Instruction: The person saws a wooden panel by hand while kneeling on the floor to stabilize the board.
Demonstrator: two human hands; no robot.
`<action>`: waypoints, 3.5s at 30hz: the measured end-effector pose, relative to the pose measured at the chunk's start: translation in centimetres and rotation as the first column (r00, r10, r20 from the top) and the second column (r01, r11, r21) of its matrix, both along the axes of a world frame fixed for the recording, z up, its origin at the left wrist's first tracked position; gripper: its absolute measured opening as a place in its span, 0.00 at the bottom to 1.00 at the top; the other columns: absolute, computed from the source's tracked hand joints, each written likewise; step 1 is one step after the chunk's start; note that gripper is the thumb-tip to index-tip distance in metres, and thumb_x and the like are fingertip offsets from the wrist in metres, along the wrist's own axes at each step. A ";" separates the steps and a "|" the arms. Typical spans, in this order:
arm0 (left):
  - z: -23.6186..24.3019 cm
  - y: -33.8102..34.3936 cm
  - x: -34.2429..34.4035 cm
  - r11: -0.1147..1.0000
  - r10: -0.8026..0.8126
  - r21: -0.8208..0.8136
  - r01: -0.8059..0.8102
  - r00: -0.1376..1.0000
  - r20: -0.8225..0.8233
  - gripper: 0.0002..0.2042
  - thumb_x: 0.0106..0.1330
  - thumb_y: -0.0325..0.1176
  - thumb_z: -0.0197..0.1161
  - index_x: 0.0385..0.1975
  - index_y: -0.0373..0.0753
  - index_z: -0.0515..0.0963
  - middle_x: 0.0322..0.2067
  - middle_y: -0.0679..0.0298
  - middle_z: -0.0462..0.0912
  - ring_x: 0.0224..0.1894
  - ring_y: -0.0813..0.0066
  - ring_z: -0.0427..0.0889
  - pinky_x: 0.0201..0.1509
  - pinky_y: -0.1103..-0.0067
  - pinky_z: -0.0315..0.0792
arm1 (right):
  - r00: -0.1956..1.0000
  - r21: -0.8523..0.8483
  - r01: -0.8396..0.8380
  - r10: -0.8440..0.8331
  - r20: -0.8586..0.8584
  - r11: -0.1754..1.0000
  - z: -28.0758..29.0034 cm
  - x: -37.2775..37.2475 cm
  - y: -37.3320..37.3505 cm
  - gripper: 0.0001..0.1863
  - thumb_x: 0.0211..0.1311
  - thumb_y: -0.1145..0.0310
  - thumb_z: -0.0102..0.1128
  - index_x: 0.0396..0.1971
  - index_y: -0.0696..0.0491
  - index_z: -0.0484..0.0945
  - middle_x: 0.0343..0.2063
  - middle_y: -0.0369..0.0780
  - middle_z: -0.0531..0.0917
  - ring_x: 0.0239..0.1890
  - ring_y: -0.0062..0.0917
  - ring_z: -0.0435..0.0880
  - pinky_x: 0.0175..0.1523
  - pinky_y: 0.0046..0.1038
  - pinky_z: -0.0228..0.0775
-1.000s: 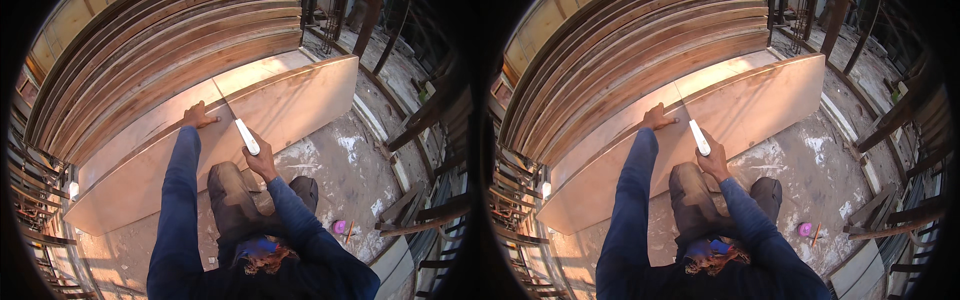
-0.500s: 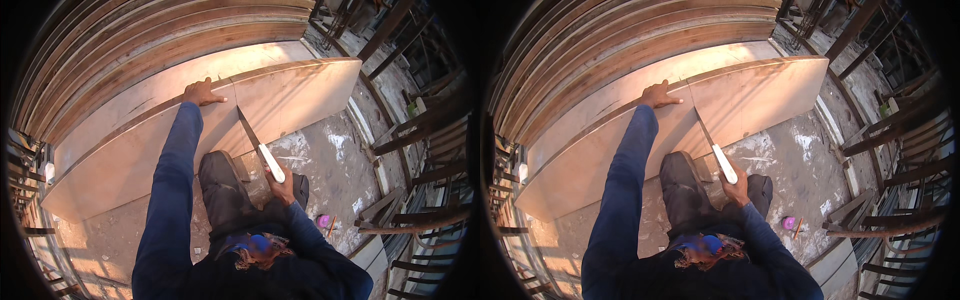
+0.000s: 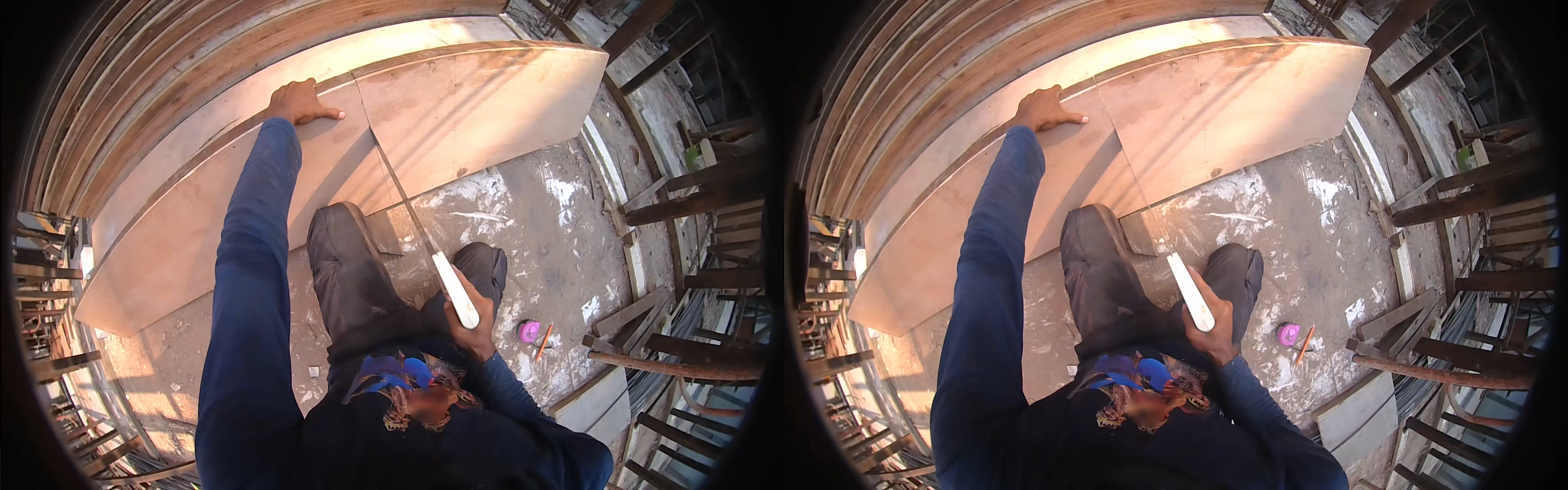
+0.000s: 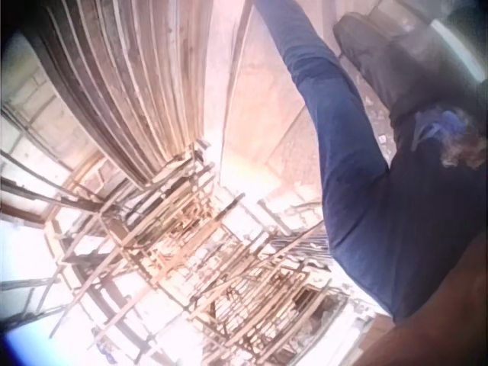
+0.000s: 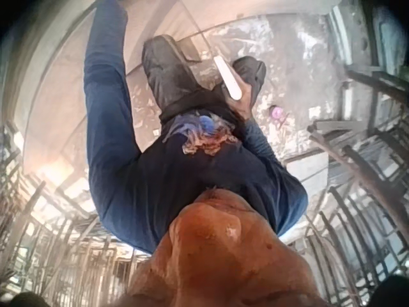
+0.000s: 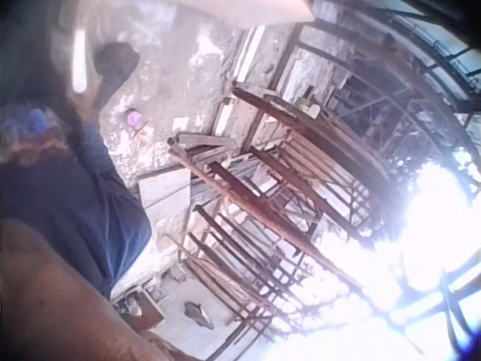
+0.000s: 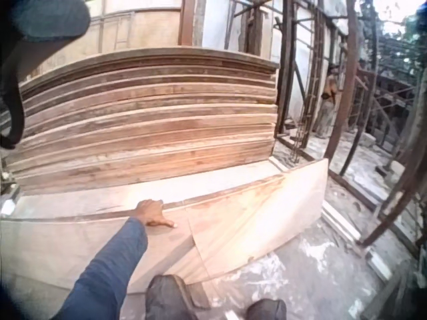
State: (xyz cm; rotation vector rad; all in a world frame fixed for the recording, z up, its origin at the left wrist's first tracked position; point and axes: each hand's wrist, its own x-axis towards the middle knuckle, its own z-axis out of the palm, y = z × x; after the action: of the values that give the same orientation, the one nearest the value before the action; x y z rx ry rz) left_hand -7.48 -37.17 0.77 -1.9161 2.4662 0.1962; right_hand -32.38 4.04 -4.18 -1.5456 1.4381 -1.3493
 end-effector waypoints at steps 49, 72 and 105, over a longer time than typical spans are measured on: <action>-1.0 -1.6 1.2 0.998 -0.017 -0.056 0.019 0.999 0.041 0.51 0.37 0.71 0.72 0.58 0.35 0.76 0.51 0.49 0.84 0.55 0.55 0.83 0.58 0.65 0.75 | 0.997 -0.024 0.079 -0.078 0.028 0.997 -5.9 4.2 -18.2 0.31 0.50 0.78 0.57 0.60 0.57 0.77 0.27 0.46 0.85 0.28 0.20 0.80 0.39 0.24 0.75; -2.8 -5.5 1.7 0.998 -0.030 0.057 0.030 1.000 -0.005 0.57 0.37 0.72 0.71 0.63 0.30 0.72 0.54 0.47 0.83 0.56 0.54 0.82 0.59 0.66 0.75 | 0.995 0.348 0.076 -0.051 -0.081 0.934 -2.7 -1.5 3.6 0.30 0.54 0.81 0.54 0.62 0.64 0.73 0.57 0.50 0.82 0.60 0.33 0.82 0.62 0.27 0.72; -5.9 -10.3 3.2 0.985 -0.049 0.161 0.062 0.996 -0.080 0.53 0.38 0.69 0.72 0.59 0.28 0.75 0.48 0.44 0.85 0.47 0.54 0.86 0.54 0.70 0.77 | 1.000 0.315 -0.014 0.011 0.011 0.949 1.8 -0.8 0.0 0.31 0.56 0.79 0.55 0.63 0.65 0.72 0.56 0.50 0.82 0.60 0.32 0.82 0.64 0.28 0.70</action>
State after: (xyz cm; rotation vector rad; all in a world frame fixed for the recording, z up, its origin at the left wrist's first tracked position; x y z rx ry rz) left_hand -4.27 -47.46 -5.15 -1.8044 2.4589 0.4632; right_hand -33.22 4.02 -2.43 -1.3347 1.5499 -1.0547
